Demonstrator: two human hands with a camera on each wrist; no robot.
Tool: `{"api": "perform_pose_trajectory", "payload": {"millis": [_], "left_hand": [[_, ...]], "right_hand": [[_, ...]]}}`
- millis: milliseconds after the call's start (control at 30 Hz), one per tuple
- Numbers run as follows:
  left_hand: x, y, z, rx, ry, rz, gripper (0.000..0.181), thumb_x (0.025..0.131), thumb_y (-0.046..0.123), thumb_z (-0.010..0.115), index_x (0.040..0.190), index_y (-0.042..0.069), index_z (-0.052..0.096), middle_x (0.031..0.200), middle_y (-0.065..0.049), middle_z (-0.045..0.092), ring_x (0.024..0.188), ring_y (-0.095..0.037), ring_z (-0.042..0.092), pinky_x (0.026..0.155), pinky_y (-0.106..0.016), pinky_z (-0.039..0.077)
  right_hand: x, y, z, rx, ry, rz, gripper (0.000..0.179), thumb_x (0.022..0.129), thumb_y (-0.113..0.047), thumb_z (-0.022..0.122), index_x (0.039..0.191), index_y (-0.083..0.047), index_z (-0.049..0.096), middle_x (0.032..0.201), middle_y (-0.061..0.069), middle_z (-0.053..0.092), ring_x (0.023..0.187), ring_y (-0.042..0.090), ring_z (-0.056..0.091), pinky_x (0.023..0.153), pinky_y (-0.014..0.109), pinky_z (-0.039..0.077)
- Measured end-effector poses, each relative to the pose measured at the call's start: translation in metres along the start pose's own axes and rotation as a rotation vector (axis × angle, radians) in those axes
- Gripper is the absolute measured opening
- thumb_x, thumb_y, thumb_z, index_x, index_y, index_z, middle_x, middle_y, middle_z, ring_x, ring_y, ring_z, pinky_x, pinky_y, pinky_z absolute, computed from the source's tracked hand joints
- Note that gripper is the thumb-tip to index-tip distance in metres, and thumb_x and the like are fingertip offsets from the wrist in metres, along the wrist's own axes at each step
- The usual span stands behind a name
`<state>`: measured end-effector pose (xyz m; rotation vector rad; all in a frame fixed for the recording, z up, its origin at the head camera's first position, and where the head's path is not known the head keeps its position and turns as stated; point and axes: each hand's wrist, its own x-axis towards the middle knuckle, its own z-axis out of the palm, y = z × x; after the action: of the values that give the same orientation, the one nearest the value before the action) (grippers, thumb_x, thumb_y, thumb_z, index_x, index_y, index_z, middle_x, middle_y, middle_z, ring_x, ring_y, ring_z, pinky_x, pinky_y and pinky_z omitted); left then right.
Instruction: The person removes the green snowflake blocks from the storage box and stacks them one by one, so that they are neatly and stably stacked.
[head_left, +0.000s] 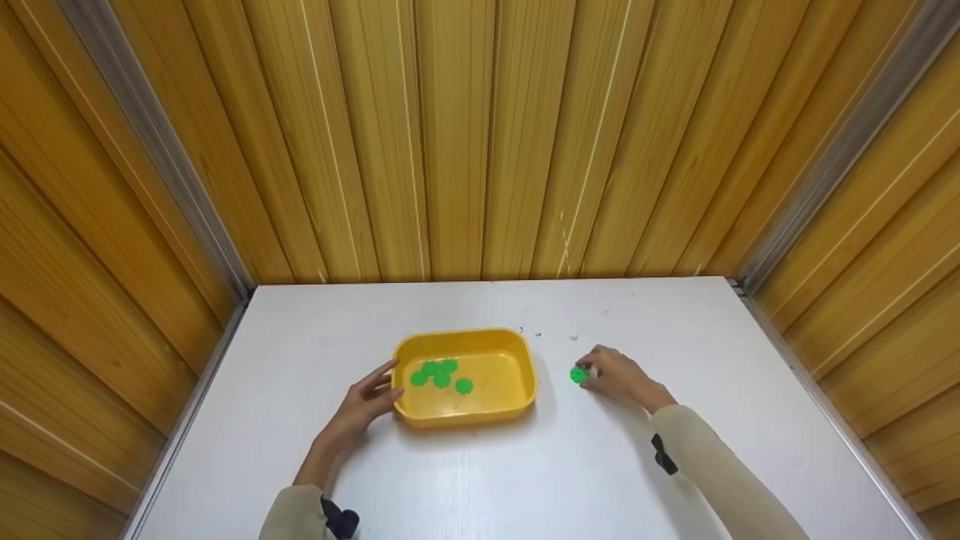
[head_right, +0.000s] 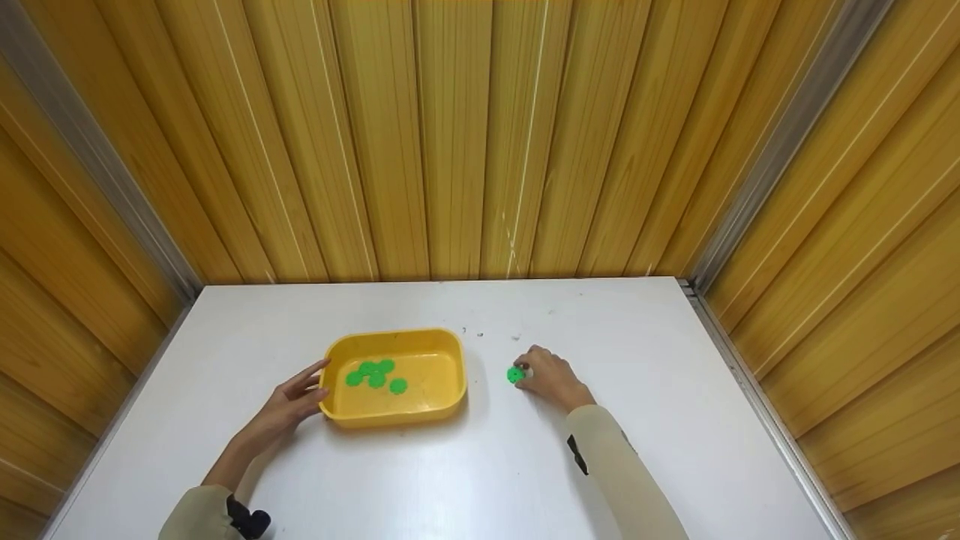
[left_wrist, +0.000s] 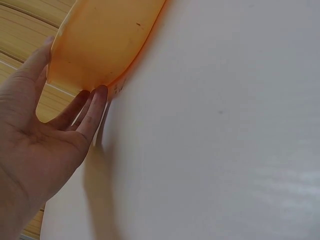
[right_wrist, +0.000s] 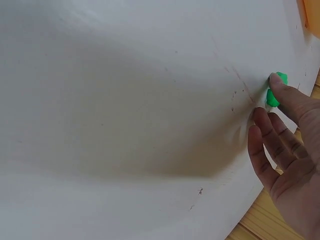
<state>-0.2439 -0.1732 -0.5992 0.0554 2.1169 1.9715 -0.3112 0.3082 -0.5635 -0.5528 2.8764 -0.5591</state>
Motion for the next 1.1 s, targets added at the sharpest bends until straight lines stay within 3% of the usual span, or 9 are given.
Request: {"api": "perform_pose_trajectory", "payload": {"millis": [233, 733, 867, 1100], "left_hand": [[0.001, 0.000, -0.001, -0.011, -0.006, 0.005, 0.064, 0.099, 0.025, 0.069, 0.157, 0.022, 0.042, 0.158, -0.021, 0.041, 0.133, -0.029, 0.056, 0.107, -0.038, 0.055], [0.002, 0.000, 0.000, -0.004, -0.015, 0.013, 0.062, 0.100, 0.023, 0.067, 0.157, 0.022, 0.042, 0.156, -0.021, 0.043, 0.132, -0.030, 0.057, 0.106, -0.038, 0.056], [0.002, -0.001, -0.001, 0.010, -0.011, 0.008, 0.062, 0.100, 0.024, 0.067, 0.157, 0.023, 0.042, 0.156, -0.021, 0.043, 0.130, -0.028, 0.058, 0.107, -0.039, 0.055], [0.002, -0.001, 0.000, 0.018, -0.012, 0.002, 0.062, 0.101, 0.024, 0.066, 0.158, 0.022, 0.041, 0.156, -0.021, 0.043, 0.132, -0.029, 0.057, 0.110, -0.042, 0.053]], "right_hand": [[0.001, -0.002, -0.001, 0.023, -0.014, 0.040, 0.035, 0.091, -0.015, 0.077, 0.123, -0.003, 0.072, 0.111, 0.009, 0.069, 0.100, 0.023, 0.063, 0.095, 0.048, 0.056], [0.001, 0.001, -0.002, 0.038, -0.028, 0.067, 0.039, 0.091, -0.017, 0.078, 0.126, -0.003, 0.071, 0.112, 0.008, 0.067, 0.096, 0.019, 0.059, 0.091, 0.044, 0.055], [0.002, -0.002, -0.011, 0.031, -0.045, 0.059, 0.040, 0.090, -0.016, 0.079, 0.127, -0.004, 0.069, 0.112, 0.009, 0.068, 0.095, 0.020, 0.059, 0.089, 0.044, 0.055], [0.014, -0.020, -0.039, 0.015, -0.066, -0.033, 0.042, 0.091, -0.015, 0.077, 0.129, 0.001, 0.067, 0.116, 0.019, 0.071, 0.097, 0.030, 0.068, 0.089, 0.047, 0.060]]}}
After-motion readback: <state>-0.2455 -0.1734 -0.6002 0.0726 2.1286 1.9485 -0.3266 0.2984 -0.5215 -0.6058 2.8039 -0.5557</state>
